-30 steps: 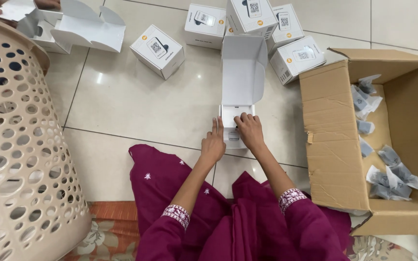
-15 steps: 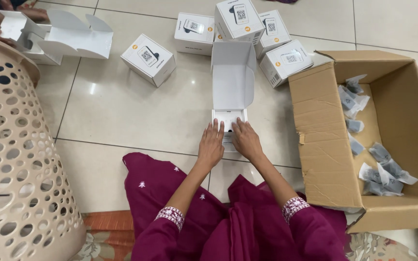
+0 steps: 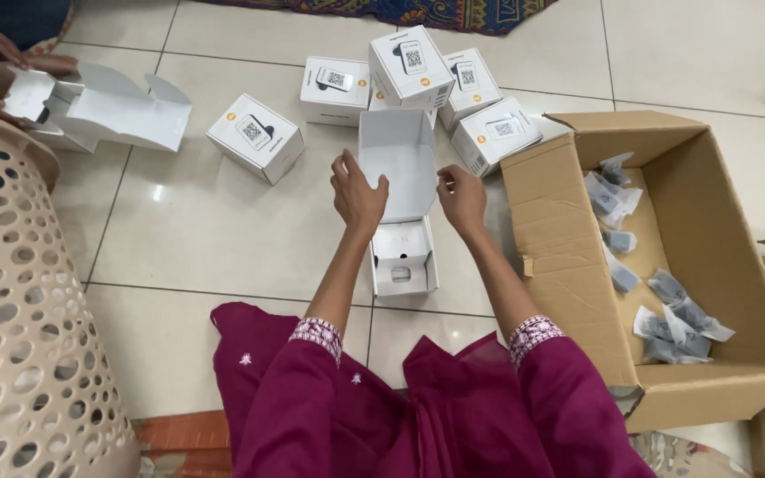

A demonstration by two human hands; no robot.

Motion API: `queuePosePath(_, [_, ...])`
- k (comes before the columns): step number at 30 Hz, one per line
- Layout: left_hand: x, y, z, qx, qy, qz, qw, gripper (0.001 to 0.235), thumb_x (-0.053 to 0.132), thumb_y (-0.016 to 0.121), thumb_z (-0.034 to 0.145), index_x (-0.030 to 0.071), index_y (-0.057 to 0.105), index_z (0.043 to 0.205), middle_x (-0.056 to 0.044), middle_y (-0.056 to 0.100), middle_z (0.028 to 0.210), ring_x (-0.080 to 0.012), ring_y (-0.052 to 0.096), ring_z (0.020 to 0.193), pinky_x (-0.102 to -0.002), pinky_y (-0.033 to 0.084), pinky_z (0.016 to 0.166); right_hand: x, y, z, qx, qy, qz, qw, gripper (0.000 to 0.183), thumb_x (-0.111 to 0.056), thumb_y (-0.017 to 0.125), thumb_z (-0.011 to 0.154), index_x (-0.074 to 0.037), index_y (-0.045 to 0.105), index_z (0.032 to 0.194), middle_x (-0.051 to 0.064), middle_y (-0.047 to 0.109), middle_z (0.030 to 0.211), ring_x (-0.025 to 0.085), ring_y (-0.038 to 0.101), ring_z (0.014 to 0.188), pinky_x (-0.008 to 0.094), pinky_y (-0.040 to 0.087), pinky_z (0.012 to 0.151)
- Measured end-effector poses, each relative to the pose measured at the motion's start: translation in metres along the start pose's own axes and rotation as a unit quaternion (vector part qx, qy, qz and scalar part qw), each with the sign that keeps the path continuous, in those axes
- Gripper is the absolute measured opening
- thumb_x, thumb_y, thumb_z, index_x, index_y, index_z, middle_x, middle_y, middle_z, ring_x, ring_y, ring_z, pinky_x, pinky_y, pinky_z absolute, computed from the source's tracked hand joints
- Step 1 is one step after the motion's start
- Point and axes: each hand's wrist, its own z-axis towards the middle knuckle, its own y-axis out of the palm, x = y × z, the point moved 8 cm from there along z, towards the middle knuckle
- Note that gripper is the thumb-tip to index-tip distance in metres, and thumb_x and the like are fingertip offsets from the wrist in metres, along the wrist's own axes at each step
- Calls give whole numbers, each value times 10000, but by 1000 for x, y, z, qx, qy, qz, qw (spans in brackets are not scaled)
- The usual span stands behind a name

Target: The person unboxes and organizes multiple electronic cameras and accessories from their retail packaging.

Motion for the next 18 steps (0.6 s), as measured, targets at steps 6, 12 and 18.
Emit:
queuePosePath(6, [-35, 44, -3, -150, -89, 15, 985, 185, 148, 653, 962, -14, 721, 1020, -169, 735, 922, -328, 735, 872, -441, 581, 797, 18, 7, -7, 38, 20, -25, 999, 430, -268, 812, 831, 35, 686, 1108, 172, 750, 850, 340, 716, 792, 456, 550, 706])
queuePosePath(12, [-18, -15, -88, -83, -2, -136, 987, 321, 37, 696, 821, -41, 684, 1133, -198, 755, 986, -331, 745, 776, -422, 576, 731, -4, -18, -97, 48, -6, -30, 998, 260, -147, 755, 705, 12, 696, 903, 168, 696, 696, 351, 684, 618, 443, 536, 593])
queuePosePath(18, [-47, 17, -146, -54, 26, -115, 992, 418, -55, 682, 798, 1, 712, 1212, -216, 752, 931, -361, 739, 822, -427, 582, 713, 42, 24, -135, 46, 39, -58, 996, 224, -173, 746, 832, 17, 683, 732, 211, 681, 705, 386, 666, 623, 467, 520, 566])
